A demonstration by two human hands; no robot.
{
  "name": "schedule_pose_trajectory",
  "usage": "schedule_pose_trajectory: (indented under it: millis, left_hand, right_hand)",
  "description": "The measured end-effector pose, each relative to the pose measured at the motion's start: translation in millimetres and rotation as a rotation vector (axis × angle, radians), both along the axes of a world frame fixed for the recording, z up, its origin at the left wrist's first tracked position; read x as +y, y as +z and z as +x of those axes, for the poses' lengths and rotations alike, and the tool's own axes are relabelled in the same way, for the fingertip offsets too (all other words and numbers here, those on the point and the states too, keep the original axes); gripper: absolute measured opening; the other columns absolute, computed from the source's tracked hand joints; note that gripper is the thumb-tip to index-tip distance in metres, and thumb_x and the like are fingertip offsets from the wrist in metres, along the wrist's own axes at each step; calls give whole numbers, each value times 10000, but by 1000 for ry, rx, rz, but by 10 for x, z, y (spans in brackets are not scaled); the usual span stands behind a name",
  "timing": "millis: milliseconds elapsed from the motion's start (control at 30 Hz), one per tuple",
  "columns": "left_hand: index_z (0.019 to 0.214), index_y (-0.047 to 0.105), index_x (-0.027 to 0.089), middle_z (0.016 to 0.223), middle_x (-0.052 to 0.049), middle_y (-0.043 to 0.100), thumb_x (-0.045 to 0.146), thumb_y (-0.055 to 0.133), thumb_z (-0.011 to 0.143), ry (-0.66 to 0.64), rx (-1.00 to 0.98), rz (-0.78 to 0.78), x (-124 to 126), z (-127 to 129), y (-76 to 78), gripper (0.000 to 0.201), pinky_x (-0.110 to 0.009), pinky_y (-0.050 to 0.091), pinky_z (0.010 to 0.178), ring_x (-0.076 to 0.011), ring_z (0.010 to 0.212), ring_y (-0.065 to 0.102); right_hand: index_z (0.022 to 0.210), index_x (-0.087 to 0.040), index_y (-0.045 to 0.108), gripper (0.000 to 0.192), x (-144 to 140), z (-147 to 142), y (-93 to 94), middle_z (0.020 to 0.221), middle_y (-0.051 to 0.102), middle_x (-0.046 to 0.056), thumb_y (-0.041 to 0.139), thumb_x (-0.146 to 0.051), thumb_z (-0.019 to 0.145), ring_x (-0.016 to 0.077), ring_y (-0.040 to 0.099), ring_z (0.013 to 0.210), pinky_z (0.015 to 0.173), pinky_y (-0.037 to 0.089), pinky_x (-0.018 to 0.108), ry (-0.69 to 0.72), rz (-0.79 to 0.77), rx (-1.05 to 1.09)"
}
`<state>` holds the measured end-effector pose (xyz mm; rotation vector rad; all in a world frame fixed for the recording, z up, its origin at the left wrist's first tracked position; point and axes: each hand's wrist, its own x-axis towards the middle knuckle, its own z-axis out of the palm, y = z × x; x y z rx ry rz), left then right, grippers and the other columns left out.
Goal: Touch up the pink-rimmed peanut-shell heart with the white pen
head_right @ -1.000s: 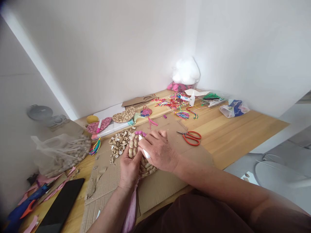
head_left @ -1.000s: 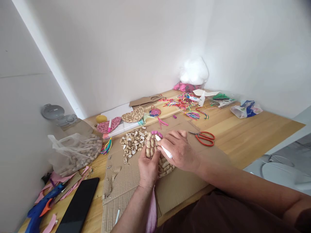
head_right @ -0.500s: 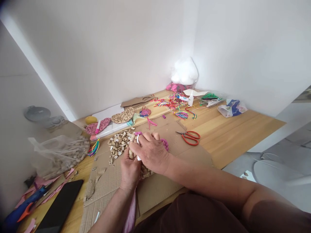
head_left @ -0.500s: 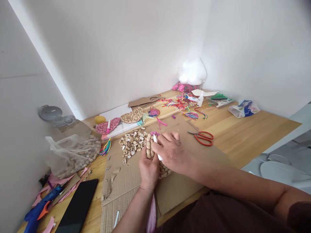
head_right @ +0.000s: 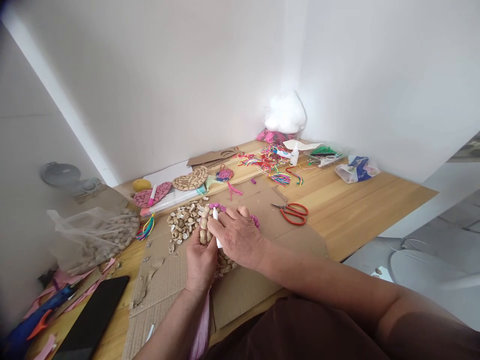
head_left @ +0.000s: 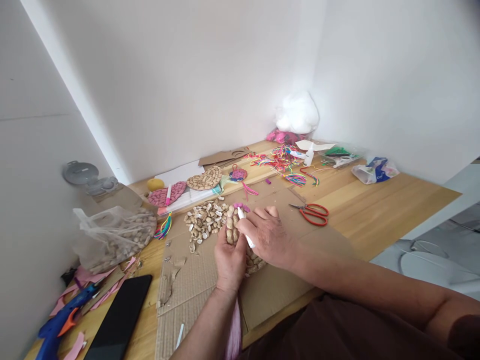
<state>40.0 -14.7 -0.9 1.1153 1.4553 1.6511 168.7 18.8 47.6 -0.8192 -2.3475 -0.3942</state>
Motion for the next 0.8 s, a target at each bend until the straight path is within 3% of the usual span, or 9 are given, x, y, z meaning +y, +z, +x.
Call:
schedule_pose_trajectory:
  millis: [233,500,800]
  left_hand:
    - [1204,661,187,1098,-100,742,360,744,808,-6,-49,17,-17,1,16,440,-377,542,929,-247,1009,699]
    - [1235,638,204,1160,-103,725,364,762,805,-40,-141,13,-9,-27,8,475,-374,557,924,-255,1059,692]
    - [1217,645,202,1116,-97,737,350,764,803,-48,-146,-5,6,-24,-34,455,-358,580,870,-238,981,707]
  right_hand:
    - [847,-172,557,138,81,38,96,760,619,45,494,-55,882,199,500,737,753,272,364,-25,-52,107]
    - [918,-187,559,59,121,176,80,817,639,11,539,-133,902,169,517,766,821,296,347,127,-116,271]
    - [850,-188,563,98,149,177,79,767,602,17,545,-95,874,173,503,768,815,286,358,144,-119,162]
